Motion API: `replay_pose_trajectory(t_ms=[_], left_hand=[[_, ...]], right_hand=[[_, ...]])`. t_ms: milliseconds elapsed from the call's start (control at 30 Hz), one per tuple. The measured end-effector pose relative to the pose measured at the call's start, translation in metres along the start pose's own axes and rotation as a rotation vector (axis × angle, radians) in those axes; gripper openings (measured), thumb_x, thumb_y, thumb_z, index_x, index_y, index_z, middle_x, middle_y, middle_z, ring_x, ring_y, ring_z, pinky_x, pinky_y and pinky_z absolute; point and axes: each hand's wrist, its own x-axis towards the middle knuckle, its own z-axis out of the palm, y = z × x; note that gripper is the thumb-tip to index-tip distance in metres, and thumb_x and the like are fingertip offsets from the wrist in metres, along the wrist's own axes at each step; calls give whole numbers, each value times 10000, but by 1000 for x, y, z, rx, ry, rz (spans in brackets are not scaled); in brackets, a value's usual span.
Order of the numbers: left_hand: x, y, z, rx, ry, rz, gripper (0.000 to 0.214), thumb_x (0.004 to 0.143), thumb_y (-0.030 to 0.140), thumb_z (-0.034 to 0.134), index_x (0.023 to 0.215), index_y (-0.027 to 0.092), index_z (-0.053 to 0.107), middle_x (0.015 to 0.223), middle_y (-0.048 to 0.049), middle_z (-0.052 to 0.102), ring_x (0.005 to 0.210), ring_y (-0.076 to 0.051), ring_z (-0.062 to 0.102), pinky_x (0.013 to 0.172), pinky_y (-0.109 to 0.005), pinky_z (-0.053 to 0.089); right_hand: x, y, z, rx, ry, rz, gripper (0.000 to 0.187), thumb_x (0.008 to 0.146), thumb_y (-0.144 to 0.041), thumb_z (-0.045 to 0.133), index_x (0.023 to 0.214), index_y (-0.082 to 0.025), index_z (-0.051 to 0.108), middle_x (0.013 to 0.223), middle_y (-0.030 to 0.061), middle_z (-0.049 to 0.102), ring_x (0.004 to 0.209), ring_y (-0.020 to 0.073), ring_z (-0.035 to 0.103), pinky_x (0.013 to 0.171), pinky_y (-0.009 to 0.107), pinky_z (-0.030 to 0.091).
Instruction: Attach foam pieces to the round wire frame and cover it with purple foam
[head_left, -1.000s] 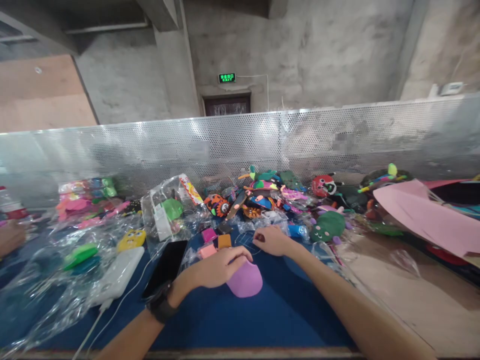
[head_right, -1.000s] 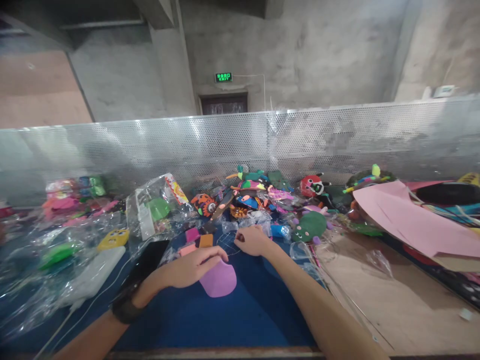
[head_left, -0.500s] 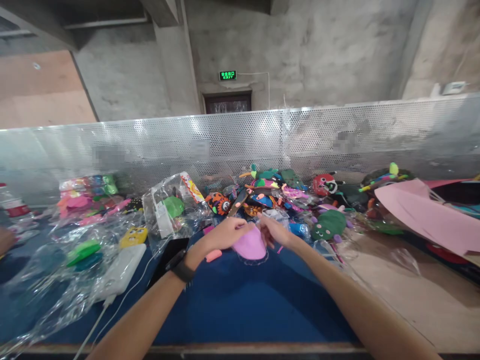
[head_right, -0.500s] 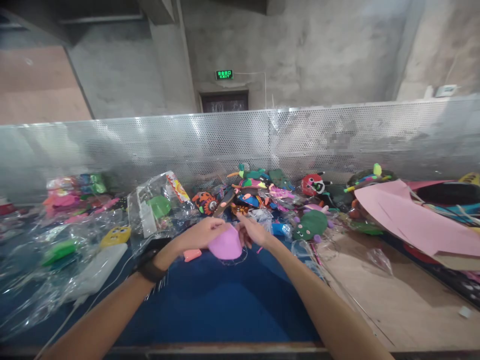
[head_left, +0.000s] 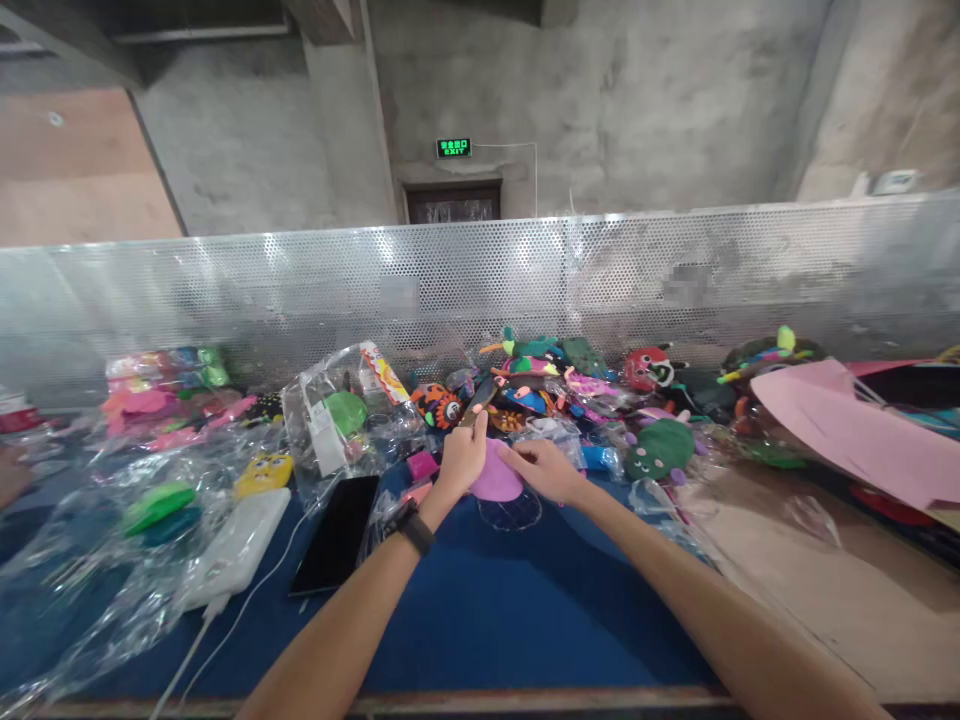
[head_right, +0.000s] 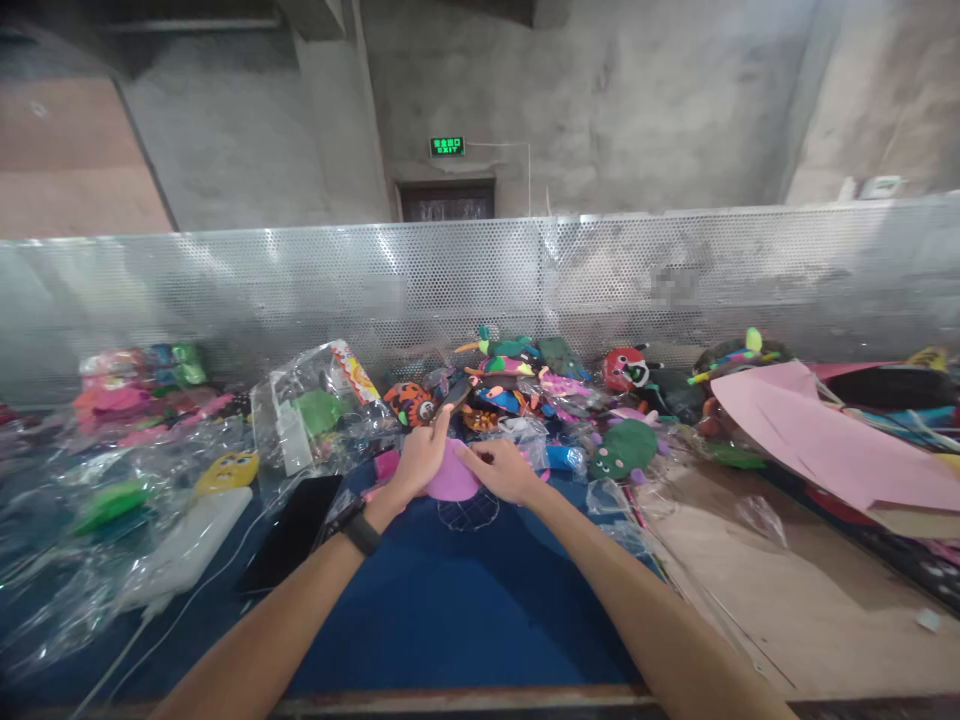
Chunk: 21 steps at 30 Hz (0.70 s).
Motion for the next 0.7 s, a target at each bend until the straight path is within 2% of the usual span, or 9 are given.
replay_pose_trajectory(t_ms=[167, 300, 367, 467, 533, 700], left_hand=[[0, -1, 5, 32, 7, 30, 695, 900, 586, 183, 568, 144, 605, 643, -146, 643, 698, -243, 614, 628, -291, 372], [4, -13, 7, -52, 16, -46, 661, 930, 498, 155, 662, 136, 639, 732, -149, 671, 770, -238, 623, 640, -280, 374], [5, -17, 8, -11, 16, -49, 605, 922, 476, 231, 602, 135, 614, 674, -141, 653, 710, -230, 614, 601, -277, 348], [3, -18, 11, 14, -4, 20, 581, 891, 507, 322, 506, 141, 556, 544, -95, 593, 566, -190, 566, 528, -269, 285], [1, -15, 12, 2, -10, 53, 596, 875, 541, 341, 477, 145, 539, 504, -76, 568, 523, -174, 541, 511, -266, 266], [-2, -12, 11, -64, 18, -48, 639, 914, 512, 221, 585, 145, 629, 637, -115, 645, 651, -206, 597, 568, -270, 327]], right_hand=[[-3, -5, 7, 11, -62, 37, 453, 920, -474, 367, 588, -174, 437, 477, -23, 499, 465, 100, 468, 482, 223, 314], [-3, -2, 7, -12, 10, 25, 457, 930, -458, 334, 585, -176, 434, 468, -13, 515, 470, 111, 499, 502, 228, 347], [-3, 2, 5, 21, 18, 51, 477, 910, -494, 354, 559, -178, 414, 470, -12, 496, 472, 115, 502, 479, 224, 350], [-4, 6, 4, 190, -106, 185, 490, 874, -560, 380, 563, -183, 411, 455, -24, 462, 423, 122, 515, 412, 217, 359], [-4, 6, 4, 247, -142, 228, 477, 870, -566, 383, 582, -187, 419, 445, -32, 456, 387, 123, 513, 380, 214, 357], [-3, 0, 4, 77, -17, 104, 439, 910, -487, 348, 614, -184, 460, 472, -20, 505, 385, 112, 509, 401, 212, 349]])
